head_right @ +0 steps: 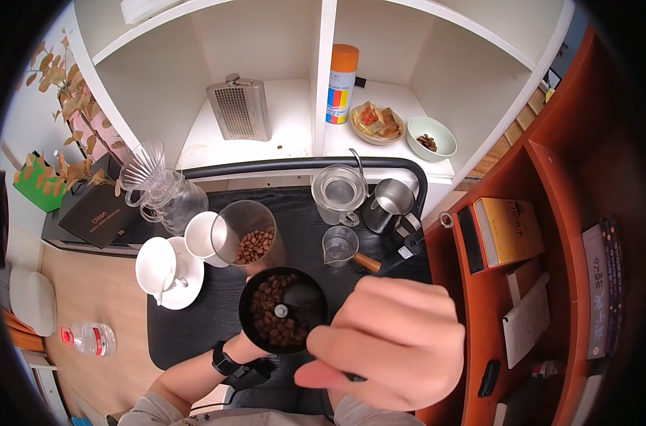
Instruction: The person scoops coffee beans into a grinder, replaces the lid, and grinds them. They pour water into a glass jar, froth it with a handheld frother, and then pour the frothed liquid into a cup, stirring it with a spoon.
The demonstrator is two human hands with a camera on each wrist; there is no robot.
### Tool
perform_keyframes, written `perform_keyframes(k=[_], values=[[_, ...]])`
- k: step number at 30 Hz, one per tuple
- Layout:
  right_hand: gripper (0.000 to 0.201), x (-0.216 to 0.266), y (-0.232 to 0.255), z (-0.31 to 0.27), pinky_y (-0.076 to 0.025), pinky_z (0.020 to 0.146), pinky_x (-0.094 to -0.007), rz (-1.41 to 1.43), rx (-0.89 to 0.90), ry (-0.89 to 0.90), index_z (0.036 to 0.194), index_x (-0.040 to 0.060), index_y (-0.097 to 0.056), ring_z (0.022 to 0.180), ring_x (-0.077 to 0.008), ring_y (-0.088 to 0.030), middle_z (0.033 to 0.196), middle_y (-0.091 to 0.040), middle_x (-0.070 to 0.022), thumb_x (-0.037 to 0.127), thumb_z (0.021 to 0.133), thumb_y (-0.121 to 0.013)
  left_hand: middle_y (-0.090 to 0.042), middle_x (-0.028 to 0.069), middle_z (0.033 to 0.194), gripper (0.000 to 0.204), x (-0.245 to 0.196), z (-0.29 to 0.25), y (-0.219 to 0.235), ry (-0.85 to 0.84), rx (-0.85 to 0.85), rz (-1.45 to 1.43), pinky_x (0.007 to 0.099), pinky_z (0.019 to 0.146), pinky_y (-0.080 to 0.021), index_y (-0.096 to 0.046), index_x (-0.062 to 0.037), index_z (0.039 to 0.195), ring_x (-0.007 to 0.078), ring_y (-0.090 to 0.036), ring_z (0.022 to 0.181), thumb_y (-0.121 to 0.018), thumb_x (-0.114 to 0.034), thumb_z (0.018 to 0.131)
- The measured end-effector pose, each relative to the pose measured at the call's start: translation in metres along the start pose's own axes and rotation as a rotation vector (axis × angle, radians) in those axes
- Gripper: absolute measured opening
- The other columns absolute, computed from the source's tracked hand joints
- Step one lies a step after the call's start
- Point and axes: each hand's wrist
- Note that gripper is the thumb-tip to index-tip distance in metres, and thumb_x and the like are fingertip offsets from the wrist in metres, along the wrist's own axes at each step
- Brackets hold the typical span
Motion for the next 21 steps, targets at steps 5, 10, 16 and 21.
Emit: perform_keyframes(k=[5,10,16,21], values=[[0.028,0.003,-0.006,0.001,-0.033,0.038,-0.0280,-0.046,-0.122,-0.053,0.070,-0.0017,-0.062,0.044,-0.0195,-0.044,0.057,-0.046,-0.0061,0.010,0.051,-0.079,-0.039,0.0113,0.122,0.088,-0.003,0.001,0.000,-0.016,-0.006,-0.007,0.0293,0.095,-0.043,-0.023,-0.0038,0.122,0.0171,-0.048,0.115,-0.085,-0.009,0.060],[0.025,0.001,-0.008,0.004,-0.034,0.038,-0.0272,-0.033,-0.118,-0.014,0.070,-0.0047,-0.061,0.043,-0.0195,-0.045,0.056,-0.050,-0.0076,0.005,0.055,-0.079,-0.039,0.0108,0.121,0.088,0.042,-0.023,-0.002,0.441,-0.026,-0.396,0.0288,0.094,-0.043,-0.023,-0.0036,0.122,0.0169,-0.047,0.115,-0.085,-0.010,0.060],[0.049,-0.003,-0.018,-0.001,-0.032,0.038,-0.0240,-0.020,-0.739,0.110,0.067,-0.0007,-0.059,0.040,-0.0103,-0.041,0.057,-0.057,-0.0066,0.037,0.095,-0.047,-0.038,0.0099,0.119,0.090,0.052,-0.025,-0.001,0.421,-0.042,-0.300,0.0290,0.095,-0.044,-0.023,-0.0032,0.123,0.0167,-0.047,0.114,-0.086,-0.011,0.059],[0.024,-0.013,-0.029,0.012,-0.032,0.045,-0.0192,0.067,-0.721,-0.238,0.073,-0.0058,-0.063,0.049,-0.0078,-0.046,0.062,-0.058,-0.0085,0.014,0.086,-0.060,-0.040,0.0119,0.124,0.094,0.049,-0.023,-0.002,0.450,0.006,-0.490,0.0318,0.096,-0.044,-0.023,-0.0023,0.124,0.0192,-0.048,0.117,-0.088,-0.013,0.057]])
Point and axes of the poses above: each hand's wrist, its own z-axis towards the middle knuckle, its own y-axis out of the back of the hand, x = y × z
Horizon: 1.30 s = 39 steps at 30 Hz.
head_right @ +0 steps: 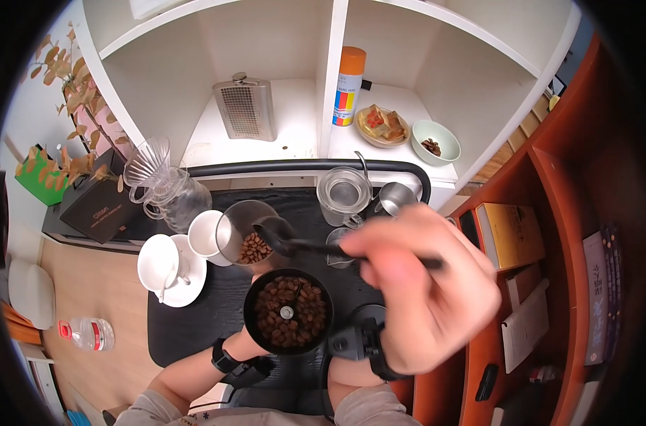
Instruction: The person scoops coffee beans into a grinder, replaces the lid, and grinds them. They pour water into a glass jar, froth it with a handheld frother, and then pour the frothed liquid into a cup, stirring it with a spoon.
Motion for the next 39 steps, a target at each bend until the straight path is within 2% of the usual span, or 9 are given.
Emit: perform_keyframes(k=[7,10,12,17,19,22,24,27,39], values=[[0.011,-0.040,-0.013,0.015,-0.043,0.054,-0.0182,0.140,0.386,-0.443,0.086,-0.0032,-0.063,0.059,-0.0042,-0.054,0.069,-0.061,-0.0024,0.006,0.089,-0.059,-0.042,0.0142,0.125,0.095,-0.032,-0.001,-0.008,-0.045,0.017,0.016,0.0335,0.098,-0.043,-0.024,-0.0023,0.125,0.0198,-0.049,0.116,-0.088,-0.012,0.056],[0.013,-0.060,-0.015,0.015,-0.045,0.053,-0.0186,0.079,0.490,-0.501,0.087,-0.0015,-0.064,0.055,-0.0047,-0.056,0.061,-0.060,-0.0016,0.011,0.087,-0.063,-0.044,0.0135,0.123,0.094,-0.042,0.001,-0.006,-0.319,0.077,0.219,0.0350,0.096,-0.043,-0.029,0.0004,0.127,0.0220,-0.050,0.116,-0.088,-0.016,0.055],[0.013,-0.071,-0.018,0.016,-0.045,0.052,-0.0188,0.035,0.570,-0.489,0.087,-0.0011,-0.064,0.054,-0.0053,-0.056,0.059,-0.059,-0.0024,0.012,0.087,-0.063,-0.047,0.0137,0.119,0.093,-0.053,0.001,-0.002,-0.372,0.161,0.526,0.0362,0.093,-0.044,-0.036,0.0022,0.127,0.0257,-0.052,0.112,-0.087,-0.025,0.054],[0.017,-0.084,-0.039,0.016,-0.037,0.046,-0.0205,-0.057,0.687,-0.422,0.083,-0.0024,-0.063,0.049,-0.0050,-0.048,0.054,-0.055,-0.0028,0.014,0.087,-0.063,-0.049,0.0159,0.118,0.086,-0.066,0.001,0.002,-0.414,0.214,0.471,0.0381,0.093,-0.041,-0.044,0.0022,0.124,0.0304,-0.053,0.105,-0.084,-0.033,0.056],[0.020,-0.090,-0.048,0.015,-0.027,0.043,-0.0237,-0.079,0.742,-0.393,0.080,-0.0032,-0.061,0.046,-0.0054,-0.037,0.052,-0.050,-0.0030,0.015,0.088,-0.061,-0.050,0.0155,0.120,0.083,-0.079,0.004,0.002,-0.225,0.409,0.433,0.0387,0.094,-0.039,-0.044,0.0012,0.124,0.0306,-0.051,0.107,-0.083,-0.033,0.059],[0.015,-0.092,-0.058,0.014,-0.030,0.045,-0.0208,-0.144,0.747,-0.342,0.079,0.0004,-0.062,0.049,-0.0032,-0.040,0.055,-0.049,0.0016,0.014,0.087,-0.061,-0.050,0.0144,0.120,0.080,-0.086,0.009,0.009,-0.249,0.592,0.475,0.0388,0.094,-0.039,-0.045,0.0004,0.124,0.0305,-0.051,0.107,-0.081,-0.032,0.062],[0.015,-0.092,-0.064,0.013,-0.029,0.045,-0.0214,-0.167,0.763,-0.297,0.079,-0.0002,-0.062,0.049,-0.0038,-0.040,0.056,-0.050,0.0000,0.013,0.086,-0.062,-0.046,0.0165,0.131,0.102,-0.082,0.013,0.018,-0.156,0.670,0.550,0.0392,0.103,-0.034,-0.031,0.0035,0.135,0.0273,-0.045,0.122,-0.082,-0.041,0.059],[0.018,-0.092,-0.071,0.010,-0.031,0.045,-0.0290,-0.200,0.805,-0.216,0.079,-0.0039,-0.062,0.046,-0.0157,-0.041,0.059,-0.054,-0.0115,0.014,0.083,-0.064,-0.048,0.0156,0.123,0.096,-0.077,0.018,0.023,-0.189,0.893,0.451,0.0385,0.097,-0.036,-0.037,0.0034,0.131,0.0292,-0.048,0.116,-0.082,-0.044,0.060],[0.017,-0.092,-0.073,-0.014,-0.032,0.045,-0.0283,-0.321,0.769,-0.288,0.083,-0.0022,-0.064,0.046,-0.0117,-0.041,0.055,-0.051,-0.0094,0.015,0.083,-0.065,-0.050,0.0107,0.129,0.093,-0.084,0.010,0.019,-0.111,0.876,0.280,0.0334,0.100,-0.037,-0.032,0.0003,0.137,0.0172,-0.047,0.118,-0.084,-0.022,0.064]])
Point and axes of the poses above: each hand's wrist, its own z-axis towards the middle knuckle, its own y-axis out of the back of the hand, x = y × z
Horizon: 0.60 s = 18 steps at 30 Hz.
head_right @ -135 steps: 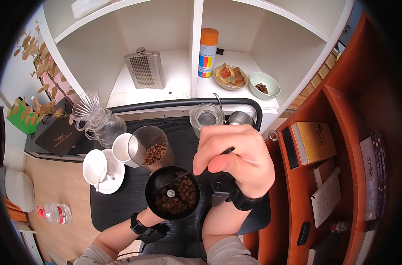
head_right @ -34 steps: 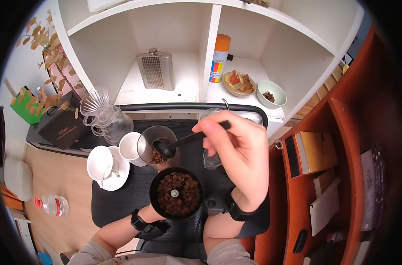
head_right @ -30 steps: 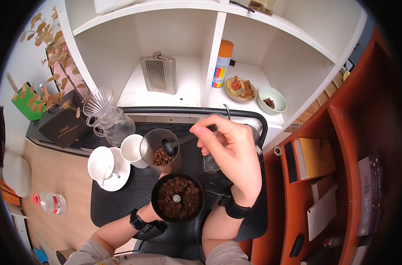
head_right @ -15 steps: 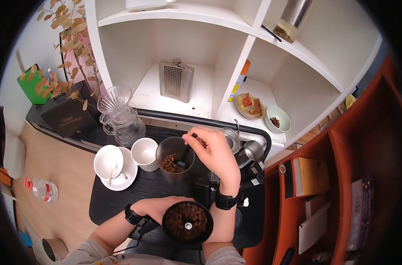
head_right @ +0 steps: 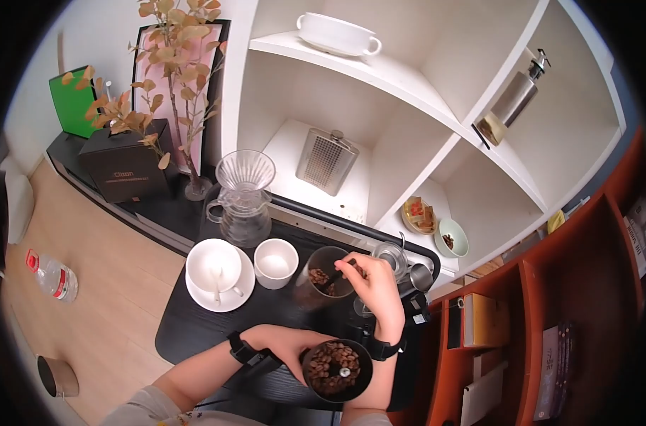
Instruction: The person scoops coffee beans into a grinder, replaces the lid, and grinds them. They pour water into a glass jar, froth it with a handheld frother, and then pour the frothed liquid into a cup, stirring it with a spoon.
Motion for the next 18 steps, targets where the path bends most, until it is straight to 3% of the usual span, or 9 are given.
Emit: perform_keyframes(k=[9,18], values=[[0.021,-0.001,0.008,-0.006,-0.037,0.047,-0.0272,-0.127,-0.110,-0.053,0.081,-0.0045,-0.060,0.048,-0.0152,-0.049,0.056,-0.055,-0.0116,0.016,0.086,-0.063,-0.049,0.0121,0.130,0.093,0.000,0.000,0.001,0.047,0.007,0.041,0.0318,0.100,-0.037,-0.031,0.0008,0.138,0.0177,-0.046,0.119,-0.084,-0.019,0.063],[0.023,-0.026,0.000,0.050,-0.040,0.046,-0.0274,-0.110,-0.132,-0.060,0.084,-0.0021,-0.059,0.047,-0.0135,-0.052,0.056,-0.057,-0.0085,0.020,0.089,-0.060,-0.053,0.0114,0.126,0.086,-0.004,0.000,0.000,0.020,0.008,0.005,0.0307,0.101,-0.035,-0.037,0.0027,0.133,0.0169,-0.046,0.117,-0.083,-0.021,0.065]])
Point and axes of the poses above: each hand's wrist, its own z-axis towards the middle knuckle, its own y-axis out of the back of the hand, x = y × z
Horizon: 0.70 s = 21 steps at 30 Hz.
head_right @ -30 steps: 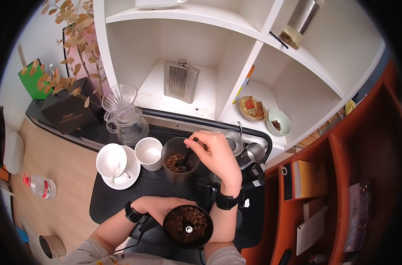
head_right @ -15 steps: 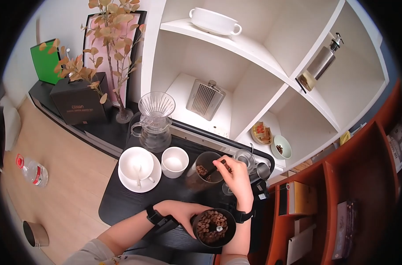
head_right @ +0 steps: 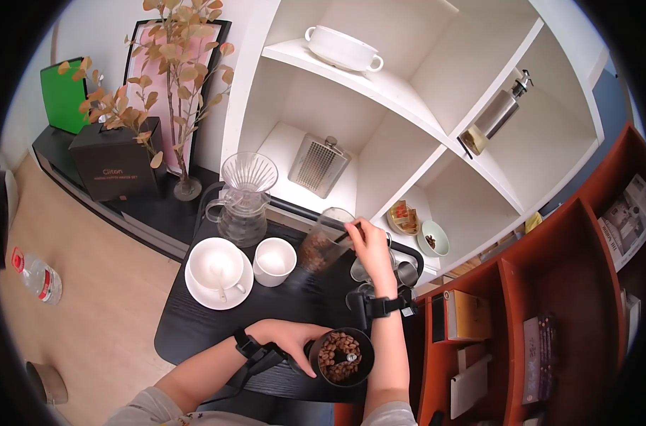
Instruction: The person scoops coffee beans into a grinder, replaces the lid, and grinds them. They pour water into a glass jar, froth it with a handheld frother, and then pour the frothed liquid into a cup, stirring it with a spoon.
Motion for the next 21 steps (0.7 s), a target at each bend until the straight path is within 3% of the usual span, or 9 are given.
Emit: perform_keyframes(k=[3,10,13,14,17,18,21], values=[[0.022,0.005,-0.016,0.017,-0.042,0.045,-0.0271,0.002,-0.005,0.067,0.085,-0.0020,-0.059,0.047,-0.0129,-0.055,0.056,-0.057,-0.0080,0.020,0.089,-0.060,-0.050,0.0111,0.129,0.088,0.003,0.001,0.000,0.011,0.022,-0.056,0.0306,0.100,-0.037,-0.034,0.0024,0.134,0.0162,-0.045,0.118,-0.083,-0.018,0.065],[0.021,0.034,-0.043,0.028,-0.042,0.043,-0.0248,0.196,0.202,0.057,0.084,-0.0017,-0.058,0.048,-0.0101,-0.055,0.056,-0.057,-0.0057,0.019,0.090,-0.059,-0.049,0.0104,0.129,0.088,0.002,0.001,0.001,0.045,0.026,0.008,0.0301,0.100,-0.037,-0.034,0.0021,0.135,0.0154,-0.046,0.117,-0.083,-0.016,0.065],[0.022,0.042,-0.042,0.029,-0.044,0.046,-0.0249,0.126,0.275,0.120,0.085,-0.0010,-0.059,0.049,-0.0105,-0.057,0.057,-0.057,-0.0049,0.020,0.089,-0.060,-0.049,0.0103,0.130,0.088,-0.001,0.001,0.000,0.045,0.033,-0.010,0.0301,0.101,-0.037,-0.033,0.0019,0.136,0.0154,-0.045,0.117,-0.083,-0.015,0.065],[0.024,0.041,-0.039,0.030,-0.045,0.048,-0.0253,0.130,0.333,0.115,0.094,-0.0006,-0.059,0.051,-0.0114,-0.058,0.065,-0.061,-0.0071,0.022,0.088,-0.062,-0.049,0.0102,0.130,0.088,0.000,0.000,0.001,0.051,0.027,-0.015,0.0301,0.101,-0.037,-0.032,0.0019,0.136,0.0152,-0.045,0.118,-0.083,-0.013,0.065],[0.031,0.046,-0.031,0.023,-0.045,0.048,-0.0255,0.217,0.266,0.205,0.107,0.0003,-0.056,0.052,-0.0124,-0.058,0.075,-0.063,-0.0085,0.022,0.086,-0.064,-0.049,0.0105,0.130,0.088,0.003,0.000,-0.001,0.056,0.016,-0.047,0.0306,0.102,-0.035,-0.033,0.0023,0.135,0.0157,-0.045,0.118,-0.082,-0.015,0.065],[0.042,0.049,-0.021,0.021,-0.046,0.053,-0.0263,0.207,0.316,0.098,0.117,0.0008,-0.052,0.057,-0.0127,-0.059,0.093,-0.062,-0.0101,0.023,0.085,-0.066,-0.049,0.0110,0.130,0.088,0.003,0.000,-0.001,0.054,0.013,-0.073,0.0311,0.104,-0.033,-0.034,0.0027,0.135,0.0164,-0.044,0.119,-0.082,-0.019,0.065],[0.044,0.057,0.010,-0.001,-0.047,0.061,-0.0267,0.046,0.207,0.152,0.118,0.0005,-0.051,0.062,-0.0131,-0.058,0.103,-0.059,-0.0107,0.024,0.085,-0.066,-0.049,0.0110,0.131,0.089,0.001,-0.001,-0.001,0.070,0.018,-0.098,0.0315,0.104,-0.033,-0.033,0.0023,0.136,0.0161,-0.044,0.119,-0.082,-0.017,0.065]])
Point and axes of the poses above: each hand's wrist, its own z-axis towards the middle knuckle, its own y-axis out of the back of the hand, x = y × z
